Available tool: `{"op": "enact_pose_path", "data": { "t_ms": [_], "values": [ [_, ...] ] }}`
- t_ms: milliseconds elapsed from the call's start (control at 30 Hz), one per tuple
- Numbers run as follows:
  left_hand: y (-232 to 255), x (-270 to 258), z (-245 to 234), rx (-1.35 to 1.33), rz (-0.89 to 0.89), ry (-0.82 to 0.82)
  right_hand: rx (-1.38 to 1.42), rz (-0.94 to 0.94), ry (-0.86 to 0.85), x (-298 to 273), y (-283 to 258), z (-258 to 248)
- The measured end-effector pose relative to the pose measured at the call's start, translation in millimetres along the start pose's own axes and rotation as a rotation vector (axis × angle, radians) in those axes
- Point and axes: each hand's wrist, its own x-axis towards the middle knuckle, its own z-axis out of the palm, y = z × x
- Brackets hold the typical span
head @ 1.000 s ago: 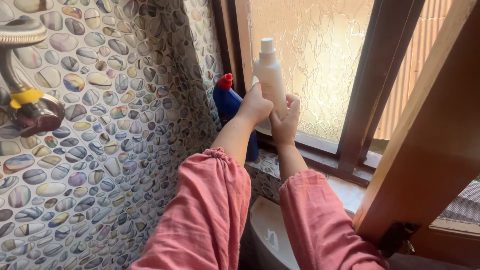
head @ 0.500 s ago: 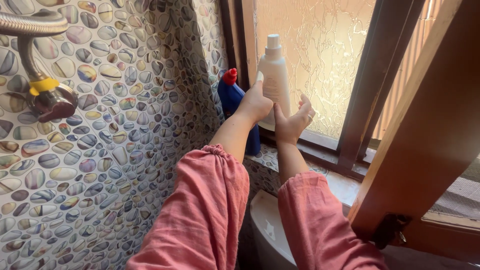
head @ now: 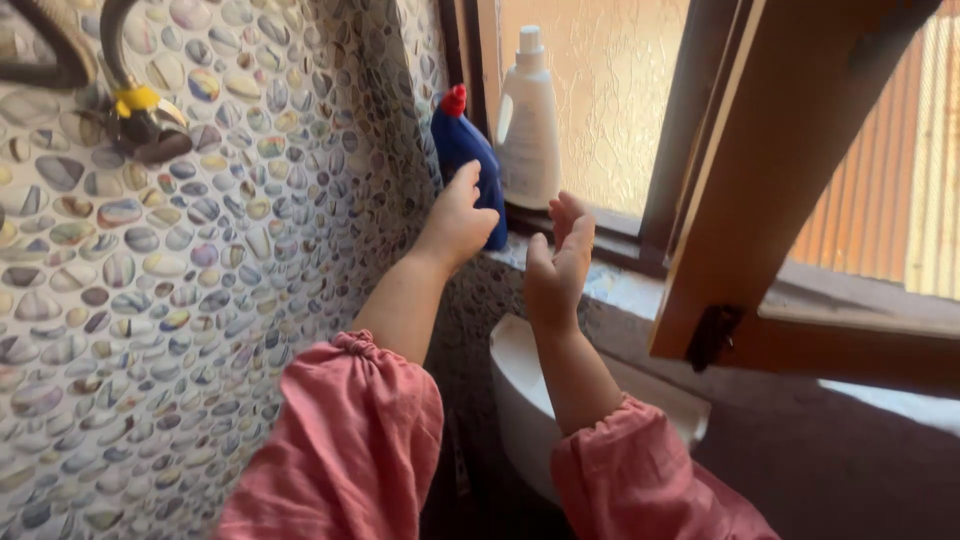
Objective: Tidying and organizing objects in a bathroom, including hanging a garment, moving detergent, and rinsing a bucket.
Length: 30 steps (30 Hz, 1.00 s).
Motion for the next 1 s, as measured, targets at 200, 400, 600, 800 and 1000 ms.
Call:
{"op": "enact_pose_path", "data": {
  "t_ms": [200,400,600,800,1000],
  "values": [
    [25.5,-128.3,-23.6,0.028,0.018,-0.018,-0.011,0.118,-0.131,-65.2,-75.7,-46.1],
    [59.3,-256.9,-28.8,-0.040,0.001,-0.062,-0.064,0.184,-0.218,-126.2,-155.1,-95.2],
    [81.4,-351.9,-11.5,-0.063,-0.012,-0.096,-0.185,0.285,-0.257,-174.1,-241.7,-144.2],
    [95.2,-418.8,20.7,-0.166,-0.062,-0.114,-0.184,0.323,-0.360,-205.3,-289.6,-198.4],
    [108.0,-472.7,51.6,-0.199,-0.051,-0.115,-0.138,0.361,-0.367,-227.4,-311.0,-259.3]
  ]
}}
